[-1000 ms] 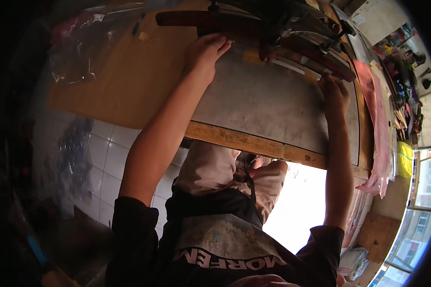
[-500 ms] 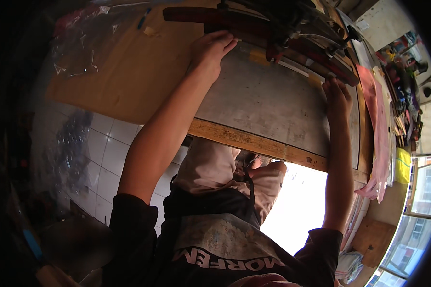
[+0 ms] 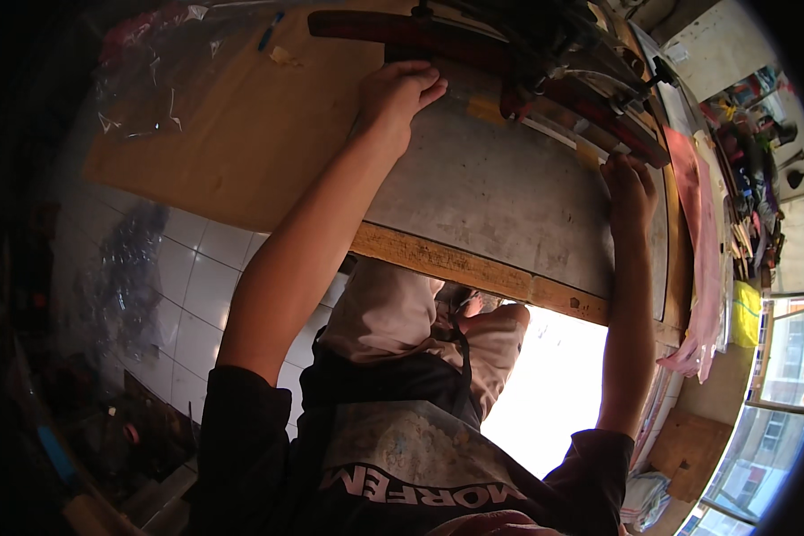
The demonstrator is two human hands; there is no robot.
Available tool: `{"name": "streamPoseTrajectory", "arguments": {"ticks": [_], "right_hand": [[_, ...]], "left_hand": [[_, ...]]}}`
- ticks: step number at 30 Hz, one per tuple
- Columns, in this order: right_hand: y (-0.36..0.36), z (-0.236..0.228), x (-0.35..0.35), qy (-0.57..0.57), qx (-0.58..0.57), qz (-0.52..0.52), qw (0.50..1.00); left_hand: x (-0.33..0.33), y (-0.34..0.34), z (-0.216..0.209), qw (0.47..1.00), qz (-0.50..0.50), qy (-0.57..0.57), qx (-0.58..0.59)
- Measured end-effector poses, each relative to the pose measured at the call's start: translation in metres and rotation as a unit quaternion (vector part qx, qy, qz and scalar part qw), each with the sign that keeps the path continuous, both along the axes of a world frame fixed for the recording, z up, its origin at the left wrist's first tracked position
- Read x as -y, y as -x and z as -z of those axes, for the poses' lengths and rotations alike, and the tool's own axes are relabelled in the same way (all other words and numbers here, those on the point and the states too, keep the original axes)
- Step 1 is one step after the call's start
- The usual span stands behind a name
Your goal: The person peels and removes taped paper sheets from the work surface, then handles a wooden strip and places it onto the table.
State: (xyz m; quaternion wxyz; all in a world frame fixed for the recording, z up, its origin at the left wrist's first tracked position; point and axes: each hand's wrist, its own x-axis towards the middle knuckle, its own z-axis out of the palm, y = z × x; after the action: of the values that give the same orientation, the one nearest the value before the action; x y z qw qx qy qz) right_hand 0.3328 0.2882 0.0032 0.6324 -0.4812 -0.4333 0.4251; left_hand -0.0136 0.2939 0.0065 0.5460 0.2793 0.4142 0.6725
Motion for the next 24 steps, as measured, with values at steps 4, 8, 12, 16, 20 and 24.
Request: {"name": "streamPoseTrajectory", "arguments": {"ticks": [4, 8, 12, 16, 20, 24], "right_hand": [[0.0000, 0.0012, 0.0008, -0.008, -0.003, 0.001, 1.000], [0.0003, 0.0023, 0.0007, -0.003, 0.005, 0.001, 1.000], [0.0024, 0.0034, 0.0011, -0.001, 0.015, 0.007, 1.000], [0.0005, 0.0026, -0.0026, -0.005, 0.047, 0.013, 0.999], [0.0065, -0.0007, 0.0008, -0.009, 0.048, 0.005, 0.999], [0.0052, 0.0002, 0.0025, -0.013, 0.053, -0.005, 0.998]], "left_hand": [[0.0000, 0.0000, 0.0019, 1.000, 0.000, -0.009, -0.007], [-0.0010, -0.0010, 0.0027, 1.000, -0.024, -0.013, 0.012], [0.0002, -0.0025, 0.0009, 0.999, -0.036, -0.004, 0.014], [-0.0021, -0.0008, 0.0029, 0.999, -0.033, -0.017, 0.023], [-0.0034, 0.0004, 0.0051, 0.999, -0.042, -0.020, 0.024], [-0.0028, -0.0003, 0.0043, 0.999, -0.045, -0.016, 0.019]]}}
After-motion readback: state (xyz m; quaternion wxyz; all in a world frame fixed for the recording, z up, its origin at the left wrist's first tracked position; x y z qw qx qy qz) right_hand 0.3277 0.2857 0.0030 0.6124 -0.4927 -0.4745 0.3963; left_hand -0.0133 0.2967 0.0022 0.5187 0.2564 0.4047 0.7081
